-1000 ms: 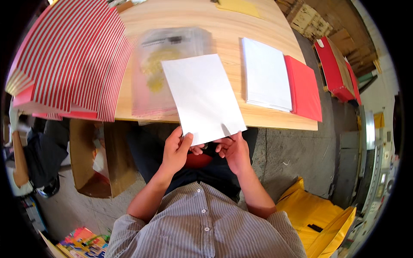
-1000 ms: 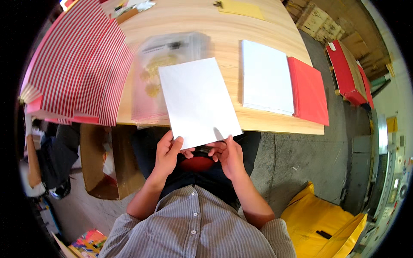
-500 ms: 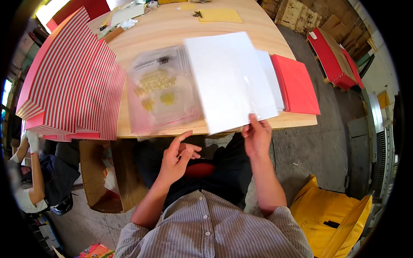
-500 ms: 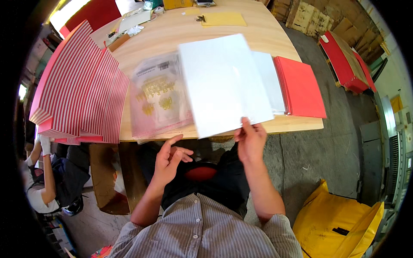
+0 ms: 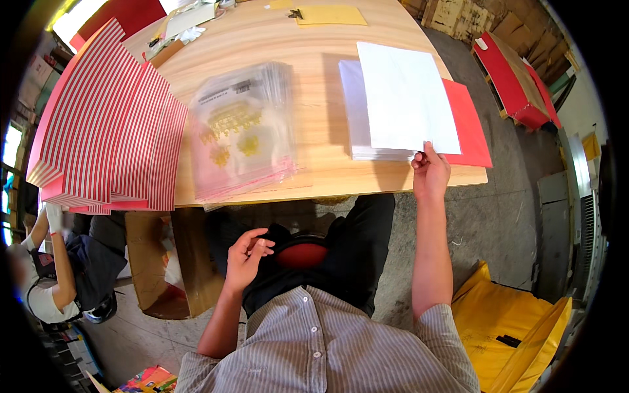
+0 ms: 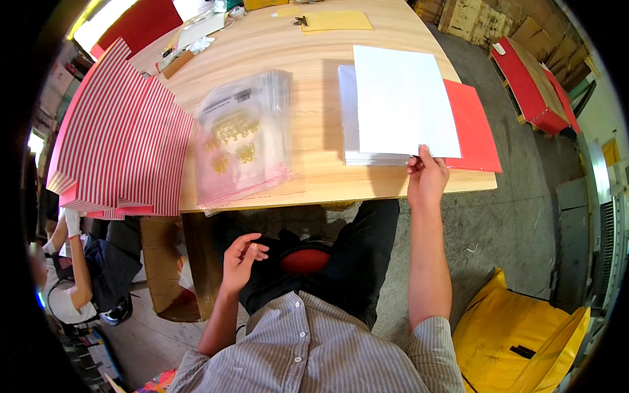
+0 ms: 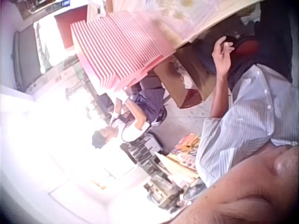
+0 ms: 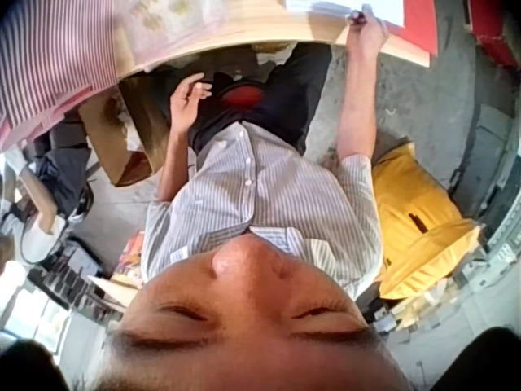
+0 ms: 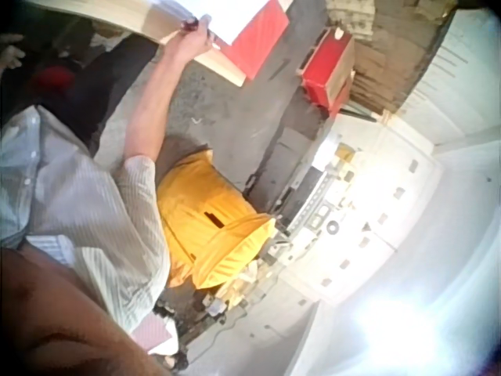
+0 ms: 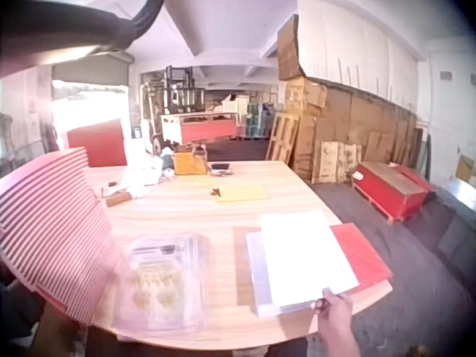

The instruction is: The person sits at a table and repeatedly picks up red and white paper sheets, inserts them into clear plastic sleeves, and stacks the finished packages. The process involves handling individual sheets and sleeves one at a time.

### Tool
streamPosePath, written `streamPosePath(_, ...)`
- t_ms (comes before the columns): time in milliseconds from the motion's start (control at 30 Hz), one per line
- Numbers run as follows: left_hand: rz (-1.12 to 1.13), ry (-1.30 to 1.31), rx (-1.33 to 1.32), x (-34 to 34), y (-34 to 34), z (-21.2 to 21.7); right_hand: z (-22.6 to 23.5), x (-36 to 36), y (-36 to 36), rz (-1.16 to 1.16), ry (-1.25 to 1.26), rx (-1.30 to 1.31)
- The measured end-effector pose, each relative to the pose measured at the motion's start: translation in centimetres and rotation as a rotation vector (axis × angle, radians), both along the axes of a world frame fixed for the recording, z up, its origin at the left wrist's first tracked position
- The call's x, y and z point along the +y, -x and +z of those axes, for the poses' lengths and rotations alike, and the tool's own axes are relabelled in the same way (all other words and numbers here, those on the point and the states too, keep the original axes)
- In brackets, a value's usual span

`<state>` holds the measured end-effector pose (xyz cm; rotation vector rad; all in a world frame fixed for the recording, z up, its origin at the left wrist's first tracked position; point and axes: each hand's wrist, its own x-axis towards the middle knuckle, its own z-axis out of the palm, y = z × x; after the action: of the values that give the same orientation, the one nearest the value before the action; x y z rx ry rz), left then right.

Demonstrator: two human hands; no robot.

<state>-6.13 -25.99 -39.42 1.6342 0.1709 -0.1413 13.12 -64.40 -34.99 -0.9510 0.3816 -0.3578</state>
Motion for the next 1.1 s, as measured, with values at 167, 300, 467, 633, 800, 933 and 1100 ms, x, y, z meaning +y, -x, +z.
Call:
streamPosePath(167,-0.029,-0.029,0.013,-0.9,-0.2,0.2,-2.2,0.8,-1.3,0.089,0.081,0.126)
streamPosePath(300,-0.046,-0.096,-0.013,-0.9,0.3,-0.1,-2.3,1.4,-0.9,0.170,0.121,0.169)
streamPosePath(467,-0.051,-0.142,0.018,-0.4,0.7,-0.2,-2.6,1.8,-1.0,0.087,0.127,0.184)
streamPosePath(633,-0.048,-0.137,-0.004,0.3,0.7,0.1,-2.6,2.1,-1.1,0.037,0.104,0.190)
streamPosePath(800,-0.072,-0.161,-0.030,1.2,0.8,0.2,-1.9,2.7,-0.5,0.017,0.153,0.207)
streamPosePath(933,-0.074,-0.246,-0.067,2.2,1.0,0.7,-2.7,1.9,0.5,0.005,0.193,0.200)
streamPosePath(1100,0.025,-0.370,-0.246,4.8,0.8,3.8,-0.3,6.2,3.5,-0.044,0.504,0.015)
